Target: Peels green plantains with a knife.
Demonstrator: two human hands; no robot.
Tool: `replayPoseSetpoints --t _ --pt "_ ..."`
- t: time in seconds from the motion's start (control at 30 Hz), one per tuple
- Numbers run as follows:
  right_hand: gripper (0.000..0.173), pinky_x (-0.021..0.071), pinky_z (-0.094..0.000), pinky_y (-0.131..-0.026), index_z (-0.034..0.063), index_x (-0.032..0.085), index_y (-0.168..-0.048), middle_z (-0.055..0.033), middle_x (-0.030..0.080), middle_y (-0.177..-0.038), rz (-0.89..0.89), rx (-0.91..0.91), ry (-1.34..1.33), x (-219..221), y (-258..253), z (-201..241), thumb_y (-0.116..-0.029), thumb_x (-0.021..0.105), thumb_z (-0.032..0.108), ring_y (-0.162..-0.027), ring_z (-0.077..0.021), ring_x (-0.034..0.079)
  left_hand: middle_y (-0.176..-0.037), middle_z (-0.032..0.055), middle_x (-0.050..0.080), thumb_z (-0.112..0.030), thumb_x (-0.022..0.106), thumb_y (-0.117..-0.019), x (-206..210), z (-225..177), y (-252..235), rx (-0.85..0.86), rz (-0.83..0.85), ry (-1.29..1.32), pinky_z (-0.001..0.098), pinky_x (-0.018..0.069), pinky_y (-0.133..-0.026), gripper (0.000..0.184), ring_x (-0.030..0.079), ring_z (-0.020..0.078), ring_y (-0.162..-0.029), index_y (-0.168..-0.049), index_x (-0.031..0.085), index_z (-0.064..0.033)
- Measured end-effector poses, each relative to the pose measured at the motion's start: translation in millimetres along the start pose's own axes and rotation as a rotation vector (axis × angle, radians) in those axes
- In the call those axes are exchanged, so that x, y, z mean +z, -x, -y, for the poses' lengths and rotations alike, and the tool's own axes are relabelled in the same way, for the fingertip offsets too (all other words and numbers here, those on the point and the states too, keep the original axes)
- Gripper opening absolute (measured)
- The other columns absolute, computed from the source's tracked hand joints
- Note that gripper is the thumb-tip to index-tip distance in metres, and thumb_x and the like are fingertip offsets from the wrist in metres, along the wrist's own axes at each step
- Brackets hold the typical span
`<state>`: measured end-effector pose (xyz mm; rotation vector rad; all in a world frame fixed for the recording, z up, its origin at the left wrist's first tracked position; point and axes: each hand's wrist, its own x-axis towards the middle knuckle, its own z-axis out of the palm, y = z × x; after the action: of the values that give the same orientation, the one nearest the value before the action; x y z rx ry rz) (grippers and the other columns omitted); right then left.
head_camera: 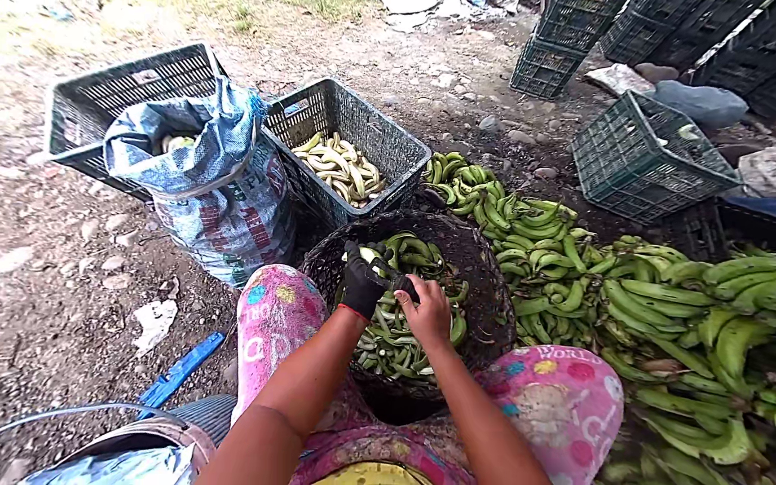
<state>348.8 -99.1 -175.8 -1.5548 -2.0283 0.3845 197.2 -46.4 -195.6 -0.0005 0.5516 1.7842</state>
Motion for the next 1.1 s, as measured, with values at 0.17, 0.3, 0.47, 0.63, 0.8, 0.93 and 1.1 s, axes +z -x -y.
replayPoseSetpoints --t 0.17,0.3,0.47,0.63,0.8,0.93,1.1 --pt "0.058 0.0497 -0.0596 -0.095 0.0181 0.071 -0.133 -0.018 0.071 -0.113 -0.009 0.029 0.005 -23 -18 -21 -0.0995 0.052 0.061 -0.106 -0.0367 0.067 -0.106 0.0019 0.069 -0.067 0.023 -0.1036 -4 -6 -1 -0.152 0.425 -0.498 0.0334 0.0589 -0.08 0.065 0.068 0.0131 -0.092 -0.134 0.058 -0.0211" --pt "0.061 0.0513 -0.0572 -0.088 0.0193 0.074 -0.127 -0.0147 0.072 -0.104 -0.159 -0.11 0.156 -24 -11 -39 -0.0971 0.049 0.066 -0.097 -0.0341 0.068 -0.099 0.0098 0.069 -0.068 0.012 -0.1033 10 -6 17 -0.058 0.224 -1.133 0.0457 0.0562 -0.081 0.08 0.067 0.0196 -0.089 -0.118 0.068 -0.013" --pt "0.052 0.0437 -0.0639 -0.1 0.0214 0.066 -0.139 -0.0199 0.069 -0.122 0.064 0.139 0.098 -44 -31 -48 -0.104 0.047 0.055 -0.116 -0.0395 0.064 -0.112 0.0114 0.068 -0.044 0.028 -0.1108 21 -3 34 -0.071 0.556 -1.238 0.0388 0.0565 -0.089 0.053 0.067 0.0169 -0.096 -0.14 0.053 -0.0074" --pt "0.055 0.0425 -0.0612 -0.109 0.0185 0.064 -0.14 -0.0139 0.067 -0.135 0.292 0.439 -0.08 -62 -47 -62 -0.1081 0.038 0.054 -0.129 -0.0322 0.06 -0.103 0.0085 0.07 -0.06 0.032 -0.1043 27 1 45 -0.256 0.769 -1.287 0.0373 0.0596 -0.082 0.067 0.069 0.0147 -0.088 -0.137 0.054 -0.0061" --pt "0.055 0.0531 -0.0549 -0.098 0.0125 0.071 -0.131 -0.016 0.071 -0.118 0.061 0.042 -0.11 -32 -12 -41 -0.0985 0.057 0.056 -0.111 -0.032 0.068 -0.091 0.0046 0.068 -0.06 0.026 -0.1069 7 -2 17 -0.278 0.354 -0.79 0.0353 0.0575 -0.069 0.059 0.065 0.015 -0.076 -0.122 0.063 -0.016" --pt "0.064 0.0535 -0.0535 -0.084 0.0176 0.076 -0.121 -0.0128 0.071 -0.102 -0.176 -0.234 0.038 -8 9 -19 -0.0946 0.051 0.07 -0.095 -0.0313 0.068 -0.067 -0.0006 0.058 -0.057 0.026 -0.1029 6 -20 4 -0.561 0.269 -0.129 0.0266 0.0526 -0.051 0.057 0.057 0.0108 -0.054 -0.08 0.058 -0.0158" --pt "0.062 0.0539 -0.0521 -0.082 0.0196 0.077 -0.121 -0.013 0.071 -0.101 -0.216 -0.256 0.114 -9 3 -15 -0.0952 0.05 0.069 -0.092 -0.0309 0.068 -0.069 0.0002 0.059 -0.059 0.028 -0.1023 2 -26 5 -0.493 0.215 -0.238 0.0291 0.0523 -0.052 0.054 0.058 0.0122 -0.057 -0.085 0.058 -0.0169"
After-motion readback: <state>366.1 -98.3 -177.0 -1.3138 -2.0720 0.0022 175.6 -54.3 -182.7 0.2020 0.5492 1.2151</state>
